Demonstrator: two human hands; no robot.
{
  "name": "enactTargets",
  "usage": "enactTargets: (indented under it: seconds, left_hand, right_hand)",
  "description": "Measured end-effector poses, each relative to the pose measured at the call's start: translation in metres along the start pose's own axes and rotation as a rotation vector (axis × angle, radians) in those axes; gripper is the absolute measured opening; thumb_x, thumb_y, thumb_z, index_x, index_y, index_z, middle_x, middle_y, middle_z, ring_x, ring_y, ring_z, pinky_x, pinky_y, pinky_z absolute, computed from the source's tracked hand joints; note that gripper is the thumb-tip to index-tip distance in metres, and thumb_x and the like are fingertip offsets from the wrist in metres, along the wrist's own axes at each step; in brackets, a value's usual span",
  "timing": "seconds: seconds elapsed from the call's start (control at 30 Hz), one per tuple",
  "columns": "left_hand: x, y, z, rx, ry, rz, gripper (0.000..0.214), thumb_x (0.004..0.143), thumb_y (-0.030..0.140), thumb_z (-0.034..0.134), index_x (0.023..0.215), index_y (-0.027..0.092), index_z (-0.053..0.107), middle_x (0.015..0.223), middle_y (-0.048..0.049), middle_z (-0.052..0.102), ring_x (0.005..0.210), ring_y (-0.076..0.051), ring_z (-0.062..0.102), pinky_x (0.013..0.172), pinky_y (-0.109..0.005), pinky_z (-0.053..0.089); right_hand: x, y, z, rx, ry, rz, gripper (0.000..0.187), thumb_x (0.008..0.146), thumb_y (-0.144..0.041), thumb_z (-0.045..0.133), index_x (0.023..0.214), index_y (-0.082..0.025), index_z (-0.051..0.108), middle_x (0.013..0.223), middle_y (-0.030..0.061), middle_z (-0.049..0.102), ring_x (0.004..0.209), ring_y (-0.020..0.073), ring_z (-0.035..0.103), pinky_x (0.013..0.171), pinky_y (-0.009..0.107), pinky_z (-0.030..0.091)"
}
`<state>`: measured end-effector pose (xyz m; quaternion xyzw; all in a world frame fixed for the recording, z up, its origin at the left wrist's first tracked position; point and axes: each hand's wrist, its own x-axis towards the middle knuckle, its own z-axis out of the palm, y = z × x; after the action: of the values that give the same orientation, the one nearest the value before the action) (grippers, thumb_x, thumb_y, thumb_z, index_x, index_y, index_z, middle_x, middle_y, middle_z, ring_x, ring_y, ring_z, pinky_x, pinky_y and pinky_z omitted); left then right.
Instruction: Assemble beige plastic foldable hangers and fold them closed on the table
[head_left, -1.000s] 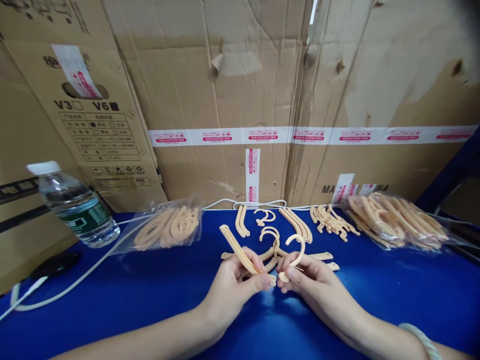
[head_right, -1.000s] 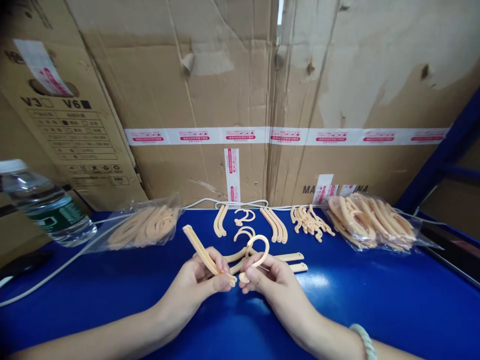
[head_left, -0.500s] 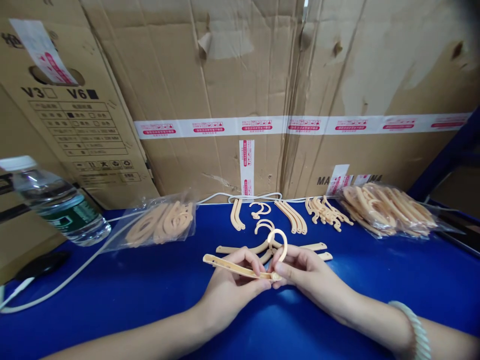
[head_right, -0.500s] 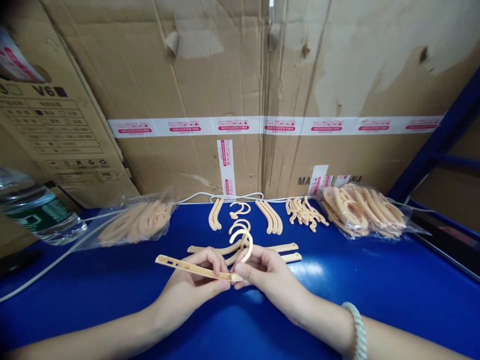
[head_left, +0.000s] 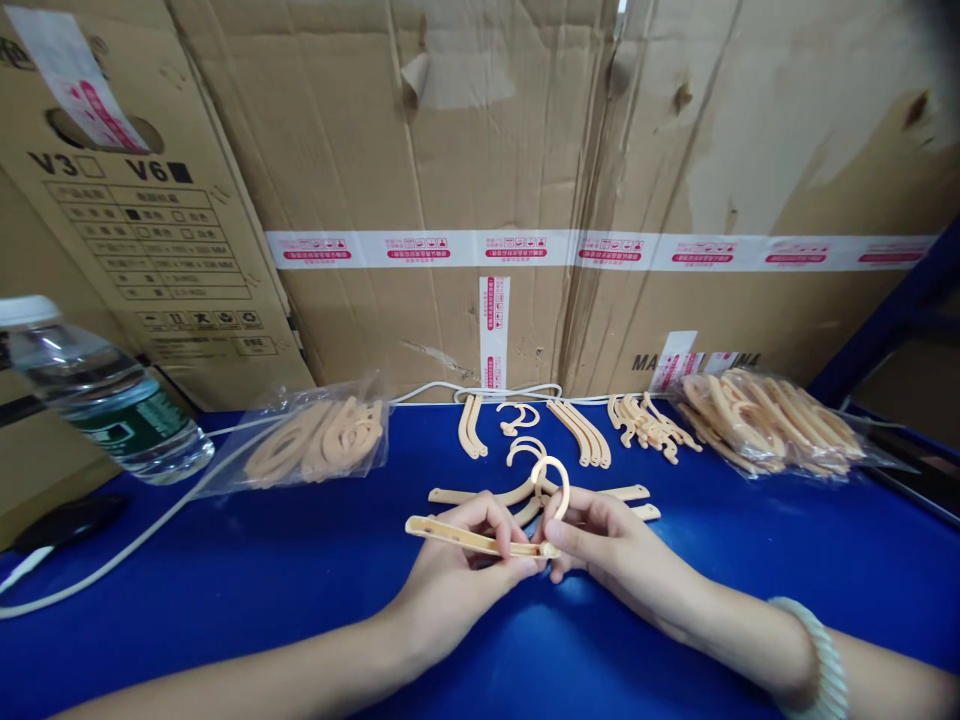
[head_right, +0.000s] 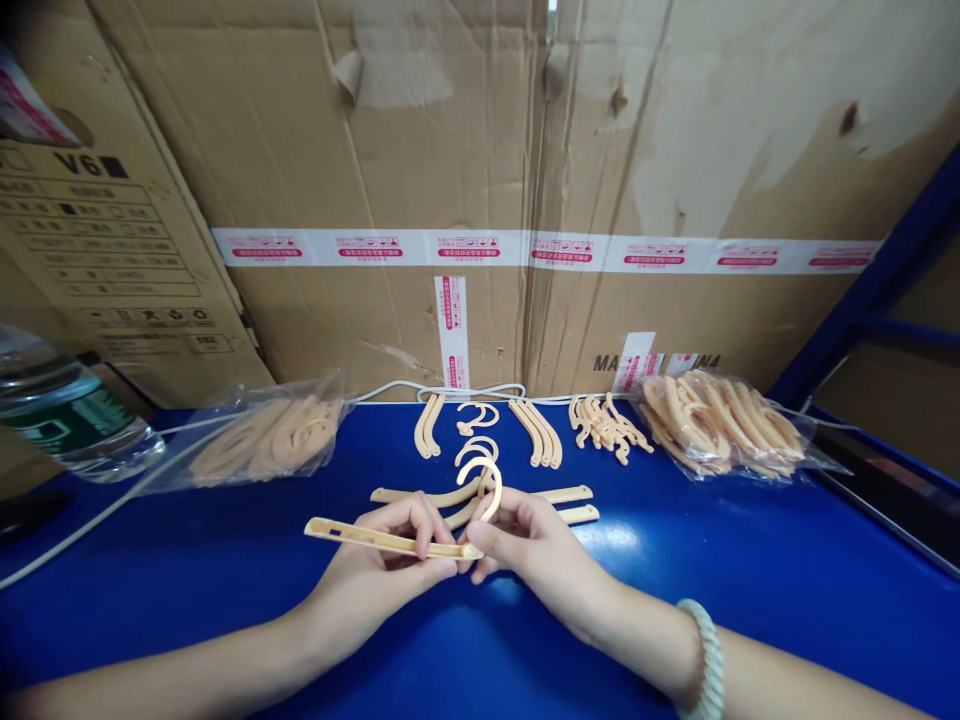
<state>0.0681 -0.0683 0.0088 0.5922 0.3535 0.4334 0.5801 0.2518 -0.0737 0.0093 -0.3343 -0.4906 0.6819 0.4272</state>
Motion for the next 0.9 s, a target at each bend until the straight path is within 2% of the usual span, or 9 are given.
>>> enactTargets:
  seconds: [0.3, 0.43, 0.63, 0.9]
  left_hand:
    - [-0.002, 0.0, 0.001, -0.024, -0.061, 0.056, 0.029, 0.075, 0.013, 0.073, 0.059, 0.017, 0.049, 0.072, 0.0023, 0.062, 0.071, -0.018, 0.071, 0.067, -0.027, 0.054]
    - [-0.002, 0.0, 0.001, -0.04, -0.076, 0.05, 0.033, 0.076, 0.016, 0.076, 0.058, 0.017, 0.048, 0.074, 0.0016, 0.061, 0.073, -0.021, 0.072, 0.069, -0.031, 0.056]
    - [-0.001, -0.002, 0.002, -0.037, -0.068, 0.032, 0.034, 0.074, 0.016, 0.077, 0.058, 0.017, 0.047, 0.073, 0.0016, 0.063, 0.072, -0.02, 0.073, 0.069, -0.03, 0.056]
    - [-0.001, -0.001, 0.002, -0.022, -0.038, 0.007, 0.034, 0.069, 0.016, 0.079, 0.056, 0.018, 0.047, 0.07, 0.0018, 0.064, 0.069, -0.019, 0.073, 0.064, -0.028, 0.057]
  right_hand:
    - [0.0, 0.0, -0.001, -0.018, -0.008, -0.001, 0.033, 0.076, -0.042, 0.08, 0.075, -0.017, 0.059, 0.068, -0.0006, 0.064, 0.062, 0.0107, 0.06, 0.064, 0.023, 0.048]
    - [-0.001, -0.001, 0.003, -0.08, 0.036, -0.009, 0.036, 0.071, -0.043, 0.083, 0.072, -0.018, 0.058, 0.061, -0.0015, 0.064, 0.059, 0.0123, 0.059, 0.061, 0.024, 0.047]
    - [-0.001, -0.002, 0.008, -0.154, 0.081, -0.065, 0.038, 0.069, -0.048, 0.082, 0.069, -0.018, 0.058, 0.062, -0.0008, 0.064, 0.056, 0.0118, 0.056, 0.057, 0.024, 0.045]
    - [-0.002, 0.003, 0.01, -0.186, 0.166, -0.101, 0.035, 0.064, -0.041, 0.086, 0.069, -0.02, 0.059, 0.059, -0.0024, 0.062, 0.056, 0.0141, 0.058, 0.055, 0.025, 0.047]
